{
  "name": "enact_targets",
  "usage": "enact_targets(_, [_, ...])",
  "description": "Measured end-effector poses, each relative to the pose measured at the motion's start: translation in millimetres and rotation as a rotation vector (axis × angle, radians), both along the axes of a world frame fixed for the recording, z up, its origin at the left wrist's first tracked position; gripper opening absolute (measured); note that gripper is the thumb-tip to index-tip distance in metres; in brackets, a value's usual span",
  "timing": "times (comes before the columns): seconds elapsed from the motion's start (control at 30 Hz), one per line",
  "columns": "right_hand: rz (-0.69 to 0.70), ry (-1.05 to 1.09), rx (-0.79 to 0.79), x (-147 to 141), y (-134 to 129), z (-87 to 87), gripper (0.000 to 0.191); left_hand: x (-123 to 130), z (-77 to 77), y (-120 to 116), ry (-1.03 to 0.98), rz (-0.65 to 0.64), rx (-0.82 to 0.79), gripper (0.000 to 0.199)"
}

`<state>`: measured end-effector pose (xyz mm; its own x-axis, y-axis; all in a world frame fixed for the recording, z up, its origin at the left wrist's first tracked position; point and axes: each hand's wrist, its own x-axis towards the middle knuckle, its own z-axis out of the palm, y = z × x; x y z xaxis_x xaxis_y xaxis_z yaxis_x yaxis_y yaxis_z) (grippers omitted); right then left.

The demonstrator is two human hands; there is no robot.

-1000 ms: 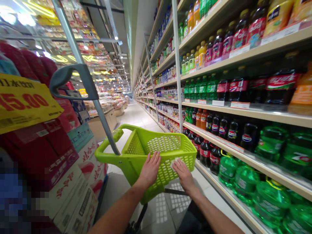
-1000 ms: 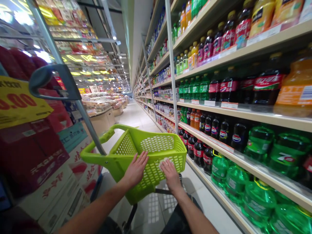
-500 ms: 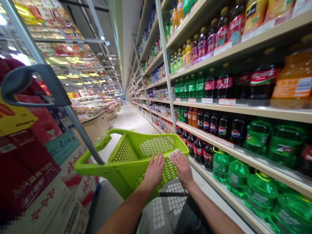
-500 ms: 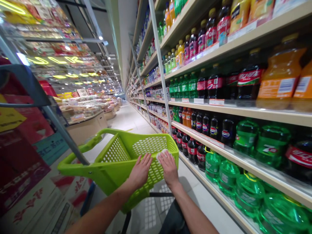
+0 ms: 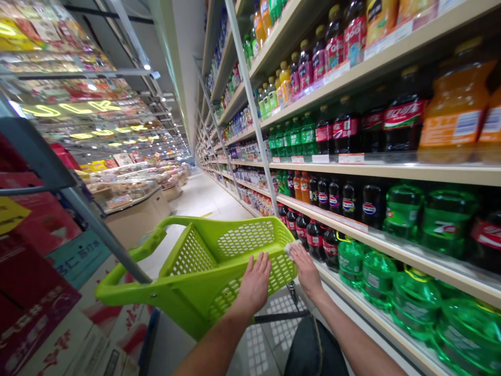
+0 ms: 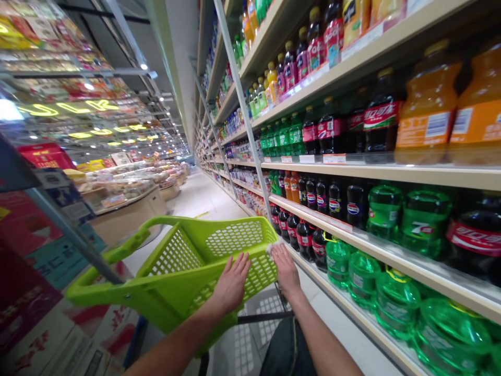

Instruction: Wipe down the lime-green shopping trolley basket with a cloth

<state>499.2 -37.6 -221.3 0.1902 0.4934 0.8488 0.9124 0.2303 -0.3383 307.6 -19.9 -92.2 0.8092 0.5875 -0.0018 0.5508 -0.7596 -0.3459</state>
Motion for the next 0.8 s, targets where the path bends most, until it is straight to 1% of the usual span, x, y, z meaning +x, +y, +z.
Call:
enact_targets(0.07, [0.021, -0.012, -0.077, 1, -9, -32.9, 0.044, -4, 2.9, 0, 0.013, 0.018, -0.004, 0.064])
enact_targets(0.1, [0.024, -0.015, -0.117, 1, -14, -45.5, 0.043, -7, 4.4, 1, 0.017, 0.032, -0.004, 0.065])
enact_targets(0.13, [0.020, -0.009, -0.144, 1, -18, -51.7, 0.044, -11, 5.8, 3, 0.016, 0.046, -0.004, 0.066])
enact_targets(0.17, [0.008, 0.003, -0.154, 2, -20, -50.1, 0.045, -15, 6.9, 5, 0.010, 0.059, -0.001, 0.066])
enact_targets(0.2, [-0.008, 0.020, -0.145, 2, -20, -41.1, 0.046, -19, 7.9, 7, -0.001, 0.072, 0.005, 0.066])
enact_targets(0.3, [-0.026, 0.046, -0.056, 5, -5, 7.3, 0.047, -31, 9.9, 13, -0.044, 0.120, 0.049, 0.066])
enact_targets(0.33, [-0.019, 0.052, -0.025, 4, 1, 19.9, 0.047, -35, 10.5, 14, -0.055, 0.138, 0.066, 0.067])
enact_targets(0.37, [-0.009, 0.062, -0.001, 2, 6, 26.6, 0.047, -39, 11.1, 15, -0.064, 0.155, 0.081, 0.067])
enact_targets(0.4, [0.004, 0.073, 0.013, -2, 9, 27.1, 0.046, -44, 11.8, 15, -0.070, 0.170, 0.094, 0.066])
enact_targets(0.43, [0.023, 0.082, 0.014, -7, 9, 22.1, 0.045, -49, 12.6, 15, -0.073, 0.179, 0.102, 0.066])
enact_targets(0.53, [0.114, 0.089, -0.044, -24, 0, 0.0, 0.042, -64, 14.9, 14, -0.080, 0.195, 0.114, 0.065])
enact_targets(0.57, [0.131, 0.104, -0.053, -29, -5, -0.7, 0.043, -68, 15.6, 13, -0.086, 0.201, 0.119, 0.065])
enact_targets(0.6, [0.140, 0.129, -0.046, -33, -8, 4.5, 0.044, -73, 16.3, 13, -0.095, 0.207, 0.125, 0.064])
enact_targets(0.63, [0.146, 0.162, -0.023, -36, -11, 15.5, 0.044, -78, 17.0, 12, -0.107, 0.215, 0.131, 0.064])
enact_targets(0.67, [0.150, 0.201, 0.012, -39, -11, 30.9, 0.045, -82, 17.8, 11, -0.120, 0.225, 0.134, 0.064])
enact_targets(0.73, [0.176, 0.287, 0.075, -47, -10, 66.2, 0.044, -91, 20.1, 10, -0.158, 0.256, 0.124, 0.064])
enact_targets(0.8, [0.228, 0.422, 0.069, -60, -6, 94.3, 0.040, -98, 23.6, 6, -0.242, 0.295, 0.075, 0.065])
